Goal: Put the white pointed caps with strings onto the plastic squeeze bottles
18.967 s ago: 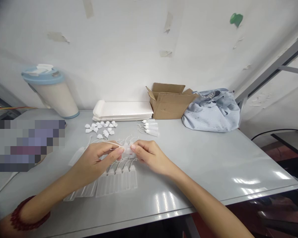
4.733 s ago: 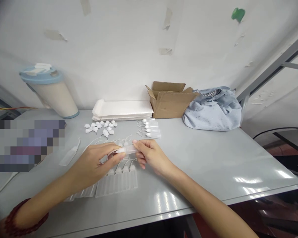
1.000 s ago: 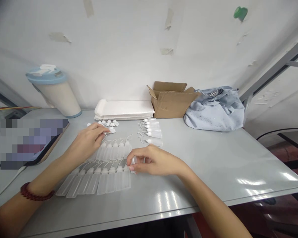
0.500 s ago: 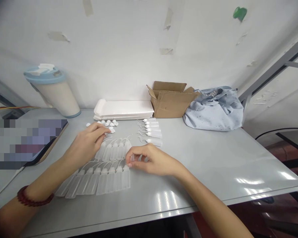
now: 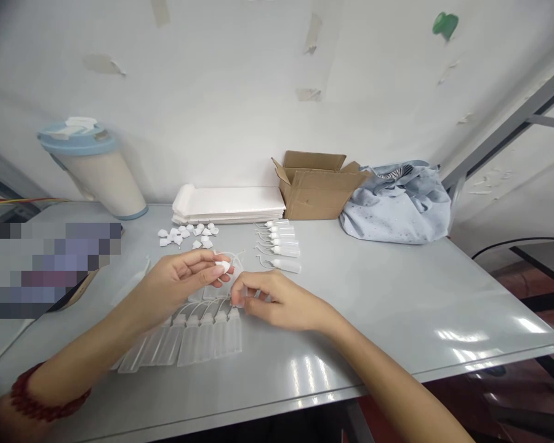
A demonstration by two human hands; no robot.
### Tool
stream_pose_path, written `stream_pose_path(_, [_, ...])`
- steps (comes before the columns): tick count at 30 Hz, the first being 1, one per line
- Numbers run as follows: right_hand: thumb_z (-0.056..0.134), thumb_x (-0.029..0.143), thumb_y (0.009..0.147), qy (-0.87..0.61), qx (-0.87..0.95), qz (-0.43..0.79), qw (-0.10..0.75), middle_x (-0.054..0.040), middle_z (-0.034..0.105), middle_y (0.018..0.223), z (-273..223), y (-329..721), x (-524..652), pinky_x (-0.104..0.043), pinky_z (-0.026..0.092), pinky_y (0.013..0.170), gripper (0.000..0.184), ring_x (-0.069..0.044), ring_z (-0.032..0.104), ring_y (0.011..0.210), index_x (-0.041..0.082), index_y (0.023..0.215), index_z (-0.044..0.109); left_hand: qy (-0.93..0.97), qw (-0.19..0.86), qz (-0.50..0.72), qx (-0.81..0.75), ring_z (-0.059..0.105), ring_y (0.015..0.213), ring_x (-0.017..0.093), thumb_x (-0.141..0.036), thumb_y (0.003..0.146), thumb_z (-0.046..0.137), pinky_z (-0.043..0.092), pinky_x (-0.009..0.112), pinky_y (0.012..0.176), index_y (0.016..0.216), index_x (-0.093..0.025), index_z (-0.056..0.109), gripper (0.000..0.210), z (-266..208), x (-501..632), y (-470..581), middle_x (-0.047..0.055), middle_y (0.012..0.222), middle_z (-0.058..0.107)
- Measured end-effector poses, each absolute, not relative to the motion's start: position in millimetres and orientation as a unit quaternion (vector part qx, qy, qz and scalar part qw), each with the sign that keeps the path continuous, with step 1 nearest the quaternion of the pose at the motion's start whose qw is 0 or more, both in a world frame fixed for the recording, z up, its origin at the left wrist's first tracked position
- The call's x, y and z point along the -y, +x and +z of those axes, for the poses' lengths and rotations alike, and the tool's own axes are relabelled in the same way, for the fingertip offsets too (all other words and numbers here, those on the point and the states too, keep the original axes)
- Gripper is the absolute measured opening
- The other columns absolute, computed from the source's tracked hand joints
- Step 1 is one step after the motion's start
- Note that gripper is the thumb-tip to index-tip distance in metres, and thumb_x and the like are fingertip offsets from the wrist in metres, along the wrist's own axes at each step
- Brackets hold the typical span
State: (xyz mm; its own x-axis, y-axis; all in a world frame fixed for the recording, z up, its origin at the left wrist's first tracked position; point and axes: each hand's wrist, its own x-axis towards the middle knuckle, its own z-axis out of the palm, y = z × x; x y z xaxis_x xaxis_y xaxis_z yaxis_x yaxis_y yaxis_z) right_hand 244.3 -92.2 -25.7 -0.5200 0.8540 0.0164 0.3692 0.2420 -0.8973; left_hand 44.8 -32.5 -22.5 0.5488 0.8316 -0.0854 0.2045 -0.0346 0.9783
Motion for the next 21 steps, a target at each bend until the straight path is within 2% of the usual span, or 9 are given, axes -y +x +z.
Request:
stream_pose_path(6, [0.043,0.004,0.08,-0.405,0.746,0.465,0.25,0.0006,0.06,0.078,-25.8,244.0,93.5,-0.023,0.042,0.064,0.023,-0.011,0.052,0.068,0.018,0.085,0.06,0.652,0.6,0.271,-0.377,0.064,0.081,0.016,-0.038,0.081,0.062,0.054,0.029,0.075,0.085,-0.02,0.068,0.02,-27.6,39.6,49.6,0.002,0.088,0.069])
stream_pose_path(11, [0.05,0.004,0.077,-0.398,0.745,0.473,0.25,0.0022,0.06,0.074,-26.6,242.0,94.9,-0.021,0.039,0.059,0.019,-0.009,0.051,0.064,0.017,0.081,0.062,0.676,0.613,0.217,-0.347,0.06,0.074,0.015,-0.036,0.085,0.056,0.051,0.028,0.071,0.079,-0.019,0.067,0.021,-25.8,40.3,49.1,0.002,0.084,0.066])
stream_pose_path(16, [0.049,0.007,0.081,-0.385,0.719,0.517,0.259,0.0008,0.062,0.077,-26.7,243.9,94.5,-0.023,0.04,0.063,0.017,-0.011,0.053,0.069,0.017,0.083,0.062,0.676,0.62,0.202,-0.344,0.057,0.072,0.014,-0.037,0.085,0.055,0.049,0.028,0.07,0.075,-0.019,0.066,0.023,-22.8,39.3,47.6,0.002,0.083,0.063])
stream_pose_path(21, [0.05,0.011,0.084,-0.338,0.651,0.611,0.299,-0.0018,0.063,0.078,-28.0,246.6,92.1,-0.024,0.04,0.064,0.012,-0.011,0.052,0.07,0.016,0.084,0.061,0.682,0.629,0.197,-0.316,0.057,0.076,0.016,-0.036,0.086,0.054,0.048,0.03,0.074,0.082,-0.019,0.067,0.022,-19.9,38.5,43.3,0.002,0.084,0.063])
